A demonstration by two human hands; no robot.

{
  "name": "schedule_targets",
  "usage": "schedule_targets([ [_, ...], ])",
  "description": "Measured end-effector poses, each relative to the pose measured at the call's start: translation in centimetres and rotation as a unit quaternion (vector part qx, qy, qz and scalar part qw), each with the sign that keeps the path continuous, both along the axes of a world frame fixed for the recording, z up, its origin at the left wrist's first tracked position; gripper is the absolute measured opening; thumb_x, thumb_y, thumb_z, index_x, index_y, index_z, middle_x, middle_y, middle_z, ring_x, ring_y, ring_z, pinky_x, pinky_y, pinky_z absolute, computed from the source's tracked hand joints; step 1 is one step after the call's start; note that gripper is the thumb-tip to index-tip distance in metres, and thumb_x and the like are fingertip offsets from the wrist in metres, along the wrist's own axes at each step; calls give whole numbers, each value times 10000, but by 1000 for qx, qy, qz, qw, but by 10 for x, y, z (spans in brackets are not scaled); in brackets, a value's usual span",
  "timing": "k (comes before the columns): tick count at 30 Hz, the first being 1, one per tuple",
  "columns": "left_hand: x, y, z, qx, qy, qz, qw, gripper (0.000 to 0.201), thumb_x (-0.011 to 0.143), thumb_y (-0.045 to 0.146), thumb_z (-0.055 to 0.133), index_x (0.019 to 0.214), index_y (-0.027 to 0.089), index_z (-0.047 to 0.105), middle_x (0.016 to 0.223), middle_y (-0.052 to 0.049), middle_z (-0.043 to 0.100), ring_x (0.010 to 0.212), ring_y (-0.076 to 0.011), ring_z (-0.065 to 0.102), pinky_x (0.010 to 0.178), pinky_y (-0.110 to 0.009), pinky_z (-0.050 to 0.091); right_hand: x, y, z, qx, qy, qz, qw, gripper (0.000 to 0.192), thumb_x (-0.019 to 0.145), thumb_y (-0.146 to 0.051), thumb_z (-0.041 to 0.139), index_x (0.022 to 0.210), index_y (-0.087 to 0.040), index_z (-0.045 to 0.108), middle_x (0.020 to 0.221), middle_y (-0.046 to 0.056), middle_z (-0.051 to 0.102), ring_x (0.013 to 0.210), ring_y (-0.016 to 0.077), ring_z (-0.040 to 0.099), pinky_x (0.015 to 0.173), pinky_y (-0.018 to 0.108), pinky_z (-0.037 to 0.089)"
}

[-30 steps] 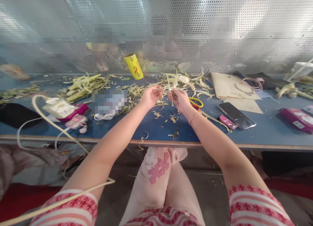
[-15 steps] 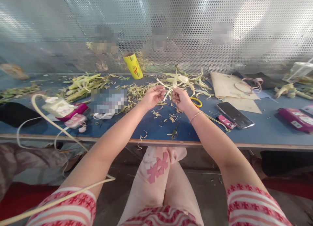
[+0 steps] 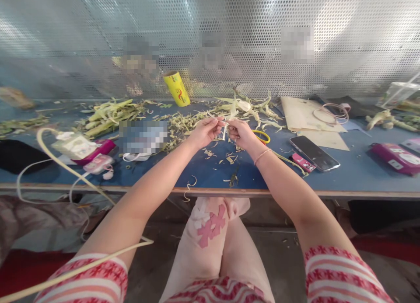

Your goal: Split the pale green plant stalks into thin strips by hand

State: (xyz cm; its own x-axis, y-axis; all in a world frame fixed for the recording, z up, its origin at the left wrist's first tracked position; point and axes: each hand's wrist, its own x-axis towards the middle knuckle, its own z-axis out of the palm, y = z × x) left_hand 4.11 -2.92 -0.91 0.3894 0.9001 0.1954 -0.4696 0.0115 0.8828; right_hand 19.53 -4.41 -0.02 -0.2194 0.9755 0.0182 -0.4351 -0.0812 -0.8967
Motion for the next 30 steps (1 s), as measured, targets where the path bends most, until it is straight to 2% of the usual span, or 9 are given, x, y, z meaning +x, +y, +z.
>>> schedule_targets([
  [4, 0, -1, 2, 6, 10, -7, 1000, 138, 846, 235, 608, 902, 140, 692, 774, -16, 712, 619, -25, 612, 646, -151, 512, -1, 0, 0, -4, -11, 0, 1000, 232, 709, -154, 655, 624, -163, 439, 476, -88, 371, 382, -1, 207, 344, 131, 149],
  [7, 1, -2, 2, 9, 38, -11, 999, 179, 853, 295, 598, 816, 140, 680, 704, -11, 677, 577, -26, 582, 591, -153, 483, -1, 1, 0, 6, -13, -11, 1000, 233, 678, -155, 678, 621, -166, 453, 464, -89, 362, 383, 4, 209, 335, 131, 149],
  [11, 2, 0, -3, 63, 81, -34, 994, 301, 824, 378, 624, 636, 145, 594, 501, 36, 508, 451, -33, 457, 467, -182, 369, 0, 1, -2, 27, -40, -22, 999, 264, 637, -178, 718, 596, -170, 457, 442, -88, 355, 379, 7, 217, 328, 133, 155],
  [13, 3, 1, -6, 99, 98, -40, 989, 354, 796, 428, 644, 601, 151, 541, 465, 57, 426, 426, -32, 394, 446, -193, 313, -1, 1, -3, 34, -58, -24, 997, 239, 630, -181, 722, 608, -162, 485, 449, -81, 381, 374, 3, 230, 328, 130, 161],
  [17, 4, 2, -8, 151, 142, -16, 978, 426, 771, 520, 627, 595, 166, 469, 483, 70, 378, 419, -26, 318, 433, -202, 233, -4, 0, -4, 52, -85, -22, 995, 191, 635, -183, 724, 663, -151, 537, 464, -72, 421, 362, -1, 250, 328, 135, 151],
  [21, 5, -4, -4, 195, 143, 19, 970, 388, 809, 516, 580, 640, 190, 458, 470, 72, 398, 397, -29, 301, 428, -212, 213, -7, -2, -3, 79, -117, -32, 989, 279, 641, -260, 767, 658, -168, 504, 455, -89, 388, 366, 3, 252, 335, 148, 154],
  [26, 8, -8, 0, 174, 138, 35, 975, 276, 868, 462, 520, 738, 225, 460, 433, 83, 417, 351, -40, 304, 409, -217, 198, -7, -2, -2, 113, -150, -76, 979, 283, 645, -279, 764, 674, -174, 502, 477, -84, 427, 385, 14, 301, 346, 156, 197],
  [30, 10, -8, 0, 149, 170, 48, 973, 270, 870, 449, 524, 737, 216, 496, 423, 78, 419, 350, -39, 314, 406, -216, 212, -6, -4, 0, 115, -152, -81, 978, 255, 655, -224, 737, 805, -184, 535, 488, -96, 435, 385, 23, 299, 355, 158, 188],
])
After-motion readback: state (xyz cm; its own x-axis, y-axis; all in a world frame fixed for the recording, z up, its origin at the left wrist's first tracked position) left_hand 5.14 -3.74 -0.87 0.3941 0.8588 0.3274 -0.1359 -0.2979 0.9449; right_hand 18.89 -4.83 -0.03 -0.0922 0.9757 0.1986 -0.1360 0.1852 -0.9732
